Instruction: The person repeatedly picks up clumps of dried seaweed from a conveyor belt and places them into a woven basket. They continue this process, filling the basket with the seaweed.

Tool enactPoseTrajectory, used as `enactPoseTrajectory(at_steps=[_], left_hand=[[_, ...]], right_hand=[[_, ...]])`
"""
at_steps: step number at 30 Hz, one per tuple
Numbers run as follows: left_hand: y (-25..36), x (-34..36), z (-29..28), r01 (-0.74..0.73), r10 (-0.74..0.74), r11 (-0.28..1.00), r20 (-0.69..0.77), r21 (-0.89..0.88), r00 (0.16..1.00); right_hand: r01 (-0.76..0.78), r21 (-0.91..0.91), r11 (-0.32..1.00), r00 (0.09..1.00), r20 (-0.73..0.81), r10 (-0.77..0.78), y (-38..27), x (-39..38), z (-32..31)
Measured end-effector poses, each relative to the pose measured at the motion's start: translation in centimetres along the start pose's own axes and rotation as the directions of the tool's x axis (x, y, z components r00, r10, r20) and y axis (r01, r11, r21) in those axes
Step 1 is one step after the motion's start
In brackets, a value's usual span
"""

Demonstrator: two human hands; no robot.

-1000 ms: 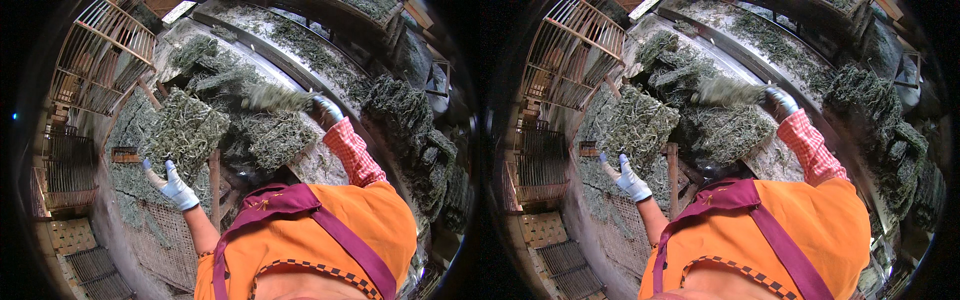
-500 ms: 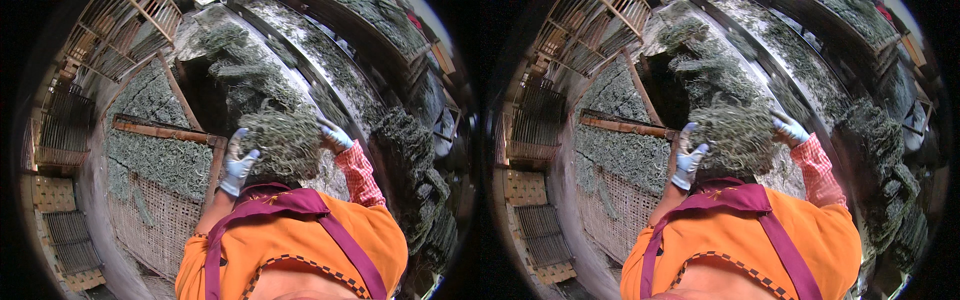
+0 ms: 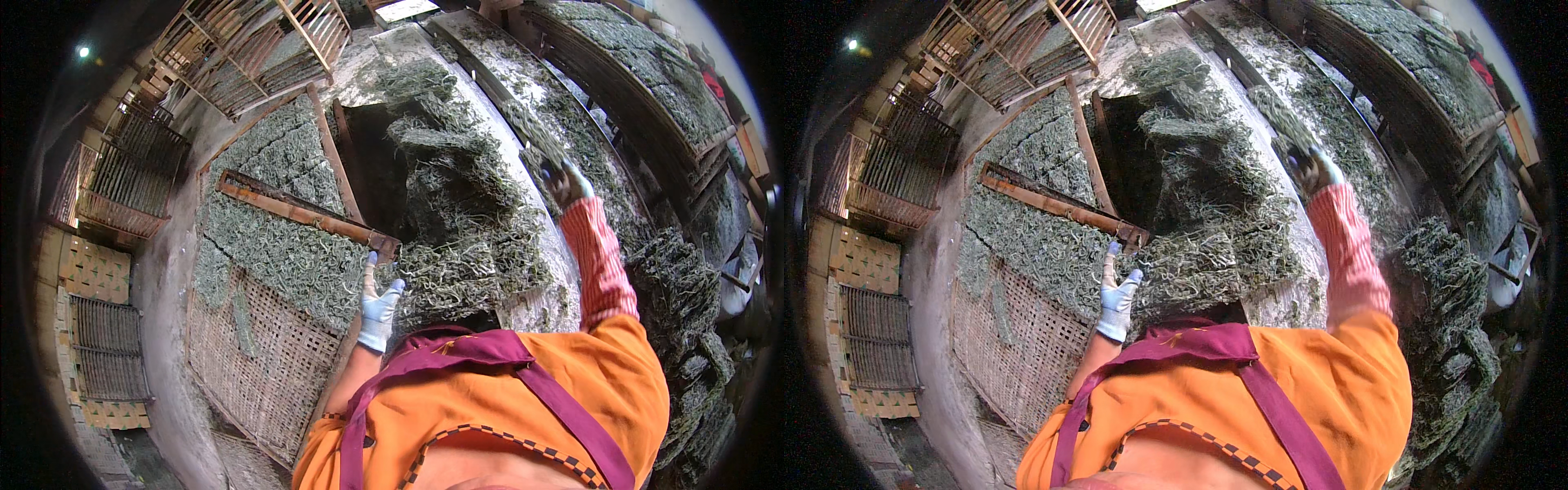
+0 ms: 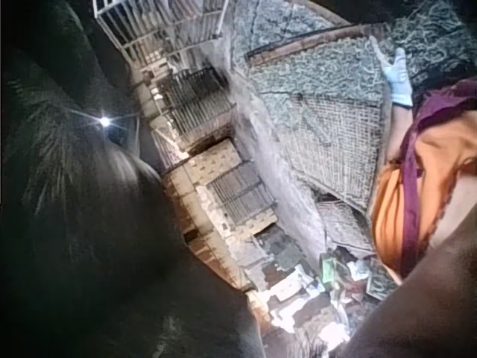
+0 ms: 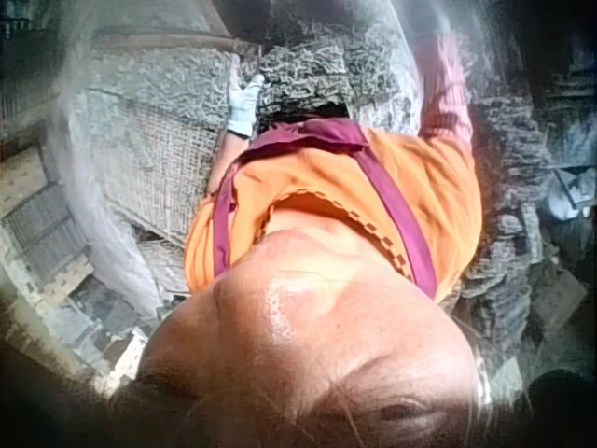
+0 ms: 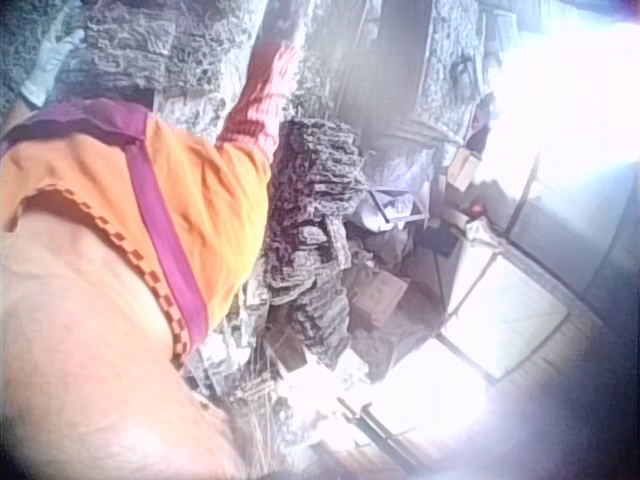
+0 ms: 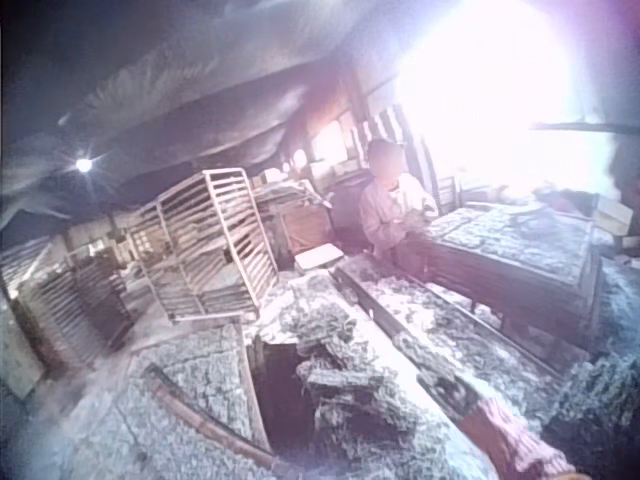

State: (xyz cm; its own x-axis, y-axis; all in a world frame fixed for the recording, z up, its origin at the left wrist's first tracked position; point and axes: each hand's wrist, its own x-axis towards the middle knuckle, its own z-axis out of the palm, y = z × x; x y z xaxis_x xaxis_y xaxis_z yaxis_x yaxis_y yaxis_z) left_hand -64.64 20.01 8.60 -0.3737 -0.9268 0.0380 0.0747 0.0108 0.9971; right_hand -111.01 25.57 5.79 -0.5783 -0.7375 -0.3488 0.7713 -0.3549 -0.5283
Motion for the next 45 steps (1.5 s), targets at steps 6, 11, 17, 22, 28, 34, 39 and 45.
enactPoseTrajectory(at_steps=[6, 11, 17, 22, 28, 34, 39, 45], left_hand=[[1.4, -1.0, 0.3, -0.020, 0.019, 0.999, -0.029, -0.033, 0.999], [0.5, 0.6, 0.7, -0.136, 0.135, 0.972, 0.019, 0.190, 0.991], [-1.9, 2.2, 2.7, 0.021, -0.022, 0.899, -0.003, 0.437, 1.000], [-3.3, 2.2, 2.6, 0.141, -0.137, 0.987, 0.063, -0.073, 0.989], [-4.5, 1.3, -0.2, 0.199, -0.192, 0.952, 0.053, -0.232, 0.980], [-3.9, -0.1, -0.8, 0.192, -0.193, 0.939, 0.025, -0.285, 0.981], [-3.0, -1.1, -1.2, 0.162, -0.171, 0.945, -0.006, -0.284, 0.985], [-3.2, -1.5, -3.8, 0.048, -0.089, 0.668, -0.016, -0.743, 0.996]], right_hand=[[-0.064, -0.408, 0.911, 0.974, 0.172, 0.146, 2.3, -0.7, 3.9], [-0.212, -0.719, 0.662, 0.728, 0.335, 0.597, 7.5, -10.0, 3.0], [-0.044, -0.683, 0.729, 0.759, 0.451, 0.469, 8.0, -12.8, 1.6], [-0.079, -0.374, 0.924, 0.947, 0.261, 0.186, 4.2, -12.9, -1.5], [-0.046, -0.002, 0.999, 0.998, -0.050, 0.046, 3.2, -10.7, -5.7], [0.014, 0.242, 0.970, 0.997, -0.073, 0.004, 2.8, -1.4, -4.6], [-0.027, -0.005, 1.000, 0.985, -0.169, 0.025, 0.9, 9.3, 0.4], [-0.032, -0.229, 0.973, 0.957, 0.273, 0.096, 5.5, 2.2, 4.4]])
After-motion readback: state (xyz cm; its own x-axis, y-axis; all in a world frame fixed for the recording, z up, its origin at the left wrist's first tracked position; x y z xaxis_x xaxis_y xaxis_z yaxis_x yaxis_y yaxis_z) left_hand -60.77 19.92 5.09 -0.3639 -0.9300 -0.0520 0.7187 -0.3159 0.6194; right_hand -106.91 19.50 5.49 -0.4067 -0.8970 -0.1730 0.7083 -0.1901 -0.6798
